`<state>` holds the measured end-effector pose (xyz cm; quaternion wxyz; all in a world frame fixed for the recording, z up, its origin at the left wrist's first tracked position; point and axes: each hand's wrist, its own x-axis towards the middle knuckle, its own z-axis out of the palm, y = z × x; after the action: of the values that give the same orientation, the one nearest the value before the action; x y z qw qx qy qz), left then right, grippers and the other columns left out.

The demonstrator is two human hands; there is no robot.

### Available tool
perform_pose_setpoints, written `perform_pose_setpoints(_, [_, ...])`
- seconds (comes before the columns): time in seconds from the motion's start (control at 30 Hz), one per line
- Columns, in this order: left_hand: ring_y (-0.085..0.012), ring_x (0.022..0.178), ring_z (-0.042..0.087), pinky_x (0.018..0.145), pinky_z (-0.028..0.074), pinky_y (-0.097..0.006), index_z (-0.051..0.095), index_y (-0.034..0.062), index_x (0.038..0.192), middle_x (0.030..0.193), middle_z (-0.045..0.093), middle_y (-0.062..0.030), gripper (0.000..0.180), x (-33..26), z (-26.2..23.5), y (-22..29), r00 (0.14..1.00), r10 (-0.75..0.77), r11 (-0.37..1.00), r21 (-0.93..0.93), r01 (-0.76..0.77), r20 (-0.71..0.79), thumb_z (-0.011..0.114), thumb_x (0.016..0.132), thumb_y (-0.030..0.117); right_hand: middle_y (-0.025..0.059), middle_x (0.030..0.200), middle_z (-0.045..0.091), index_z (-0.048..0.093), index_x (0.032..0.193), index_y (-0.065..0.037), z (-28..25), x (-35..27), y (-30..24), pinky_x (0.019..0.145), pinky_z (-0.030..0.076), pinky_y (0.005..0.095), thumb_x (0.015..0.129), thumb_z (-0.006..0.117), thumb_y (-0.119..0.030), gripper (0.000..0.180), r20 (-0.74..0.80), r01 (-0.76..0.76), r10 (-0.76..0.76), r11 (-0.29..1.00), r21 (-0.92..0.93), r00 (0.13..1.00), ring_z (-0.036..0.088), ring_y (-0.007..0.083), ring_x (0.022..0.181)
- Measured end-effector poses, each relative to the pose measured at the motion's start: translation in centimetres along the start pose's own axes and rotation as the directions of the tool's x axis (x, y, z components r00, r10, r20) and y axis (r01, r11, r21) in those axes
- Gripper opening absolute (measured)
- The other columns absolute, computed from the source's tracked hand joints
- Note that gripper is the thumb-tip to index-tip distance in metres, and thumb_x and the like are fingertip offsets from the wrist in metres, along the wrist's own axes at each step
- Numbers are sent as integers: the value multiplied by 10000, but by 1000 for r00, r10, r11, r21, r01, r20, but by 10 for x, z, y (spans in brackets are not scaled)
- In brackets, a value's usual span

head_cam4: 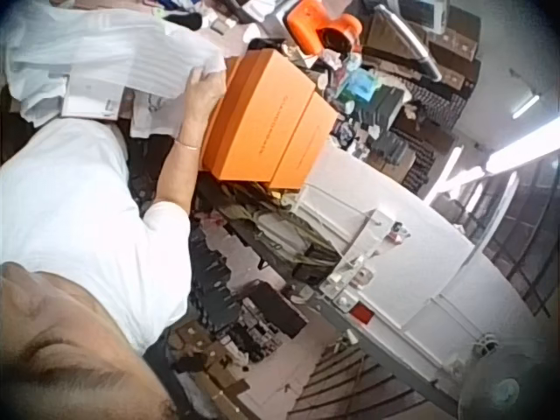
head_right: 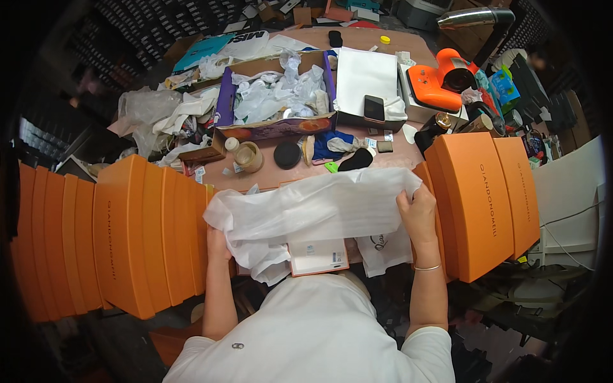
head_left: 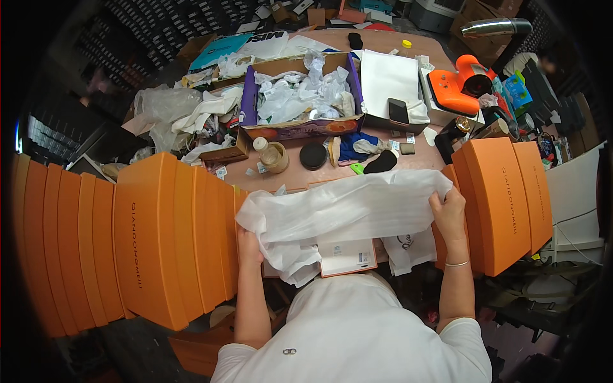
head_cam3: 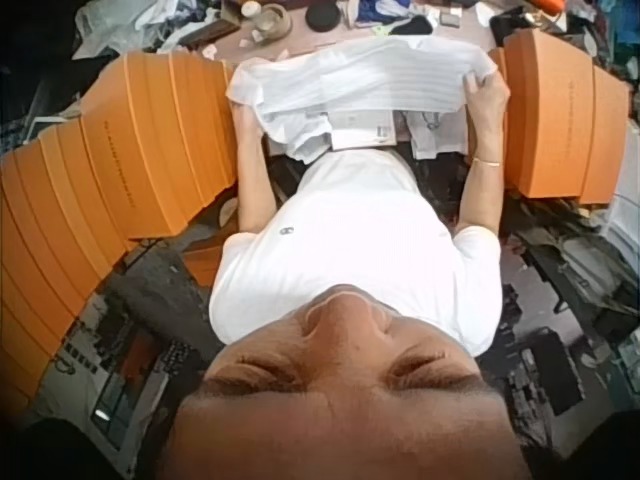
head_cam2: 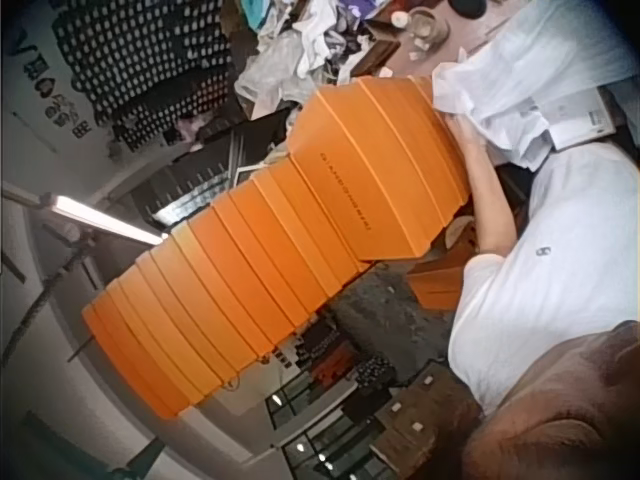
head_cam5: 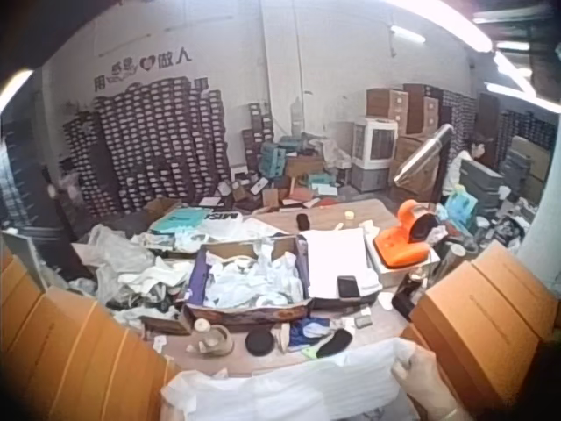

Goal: Inspecting, brushing, and packing women's high-heeled shoes into boxes for shipping.

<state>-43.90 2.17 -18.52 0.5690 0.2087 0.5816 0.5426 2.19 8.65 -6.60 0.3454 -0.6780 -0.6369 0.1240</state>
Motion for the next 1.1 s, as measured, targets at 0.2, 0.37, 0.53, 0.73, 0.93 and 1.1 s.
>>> perform_pose_setpoints(0.2, [-294, 1262, 466, 1075, 368, -444, 402, 66, 1394, 1394, 476, -74, 629, -28, 33, 45, 983, 156, 809, -583, -70, 99, 483, 946, 500, 60, 909, 650, 608, 1049, 78, -57, 19, -31, 735, 462, 256, 849, 622, -79, 255, -97, -65, 245, 577, 814, 965, 586, 107, 796])
perform_pose_setpoints(0.37, [-235, 1192, 509, 1020, 393, -359, 431, 9, 1356, 1314, 520, -107, 634, -47, 7, -1, 959, -40, 997, -57, 58, 282, 733, 819, 156, 16, 828, 601, 598, 923, 35, -86, 25, -28, 655, 428, 251, 884, 615, -89, 132, -216, -6, 124, 878, 478, 969, 528, 98, 712])
perform_pose_setpoints(0.53, [-204, 1043, 586, 911, 452, -323, 527, -51, 1233, 1188, 603, -126, 421, -32, -8, -28, 990, 65, 969, 247, -32, -125, 670, 856, 72, 79, 664, 445, 495, 789, 11, -59, 10, -32, 547, 392, 329, 848, 643, -77, 182, -106, 44, -47, 998, -35, 993, 458, 164, 590])
perform_pose_setpoints(0.73, [-184, 917, 615, 829, 470, -298, 607, -59, 1116, 1045, 665, -113, 304, -35, 2, -25, 960, 186, 925, 367, -99, -208, 680, 856, 81, 208, 1029, 526, 514, 976, 0, 37, -35, 33, 726, 522, 467, 769, 701, -92, 294, 350, 70, 116, 877, -476, 930, 588, 398, 917])
perform_pose_setpoints(0.93, [-155, 933, 611, 832, 478, -292, 596, -42, 1134, 1073, 652, -92, 309, -31, 11, -10, 983, 163, 976, 158, -149, -82, 674, 854, 59, 237, 1393, 406, 469, 1285, 29, 38, -44, -81, 1106, 290, 456, 740, 747, -118, 629, 364, 502, -442, 861, -85, 820, 354, 406, 1317])
perform_pose_setpoints(1.1, [-155, 957, 609, 867, 473, -302, 568, -29, 1182, 1102, 640, -83, 347, -24, 27, 9, 985, 153, 970, 180, -166, 82, 626, 840, -10, 216, 1522, 223, 294, 1470, -139, 170, -89, -52, 1102, 186, 602, 604, 854, -349, 1052, 862, 616, -231, 780, -112, 450, 181, 421, 1412])
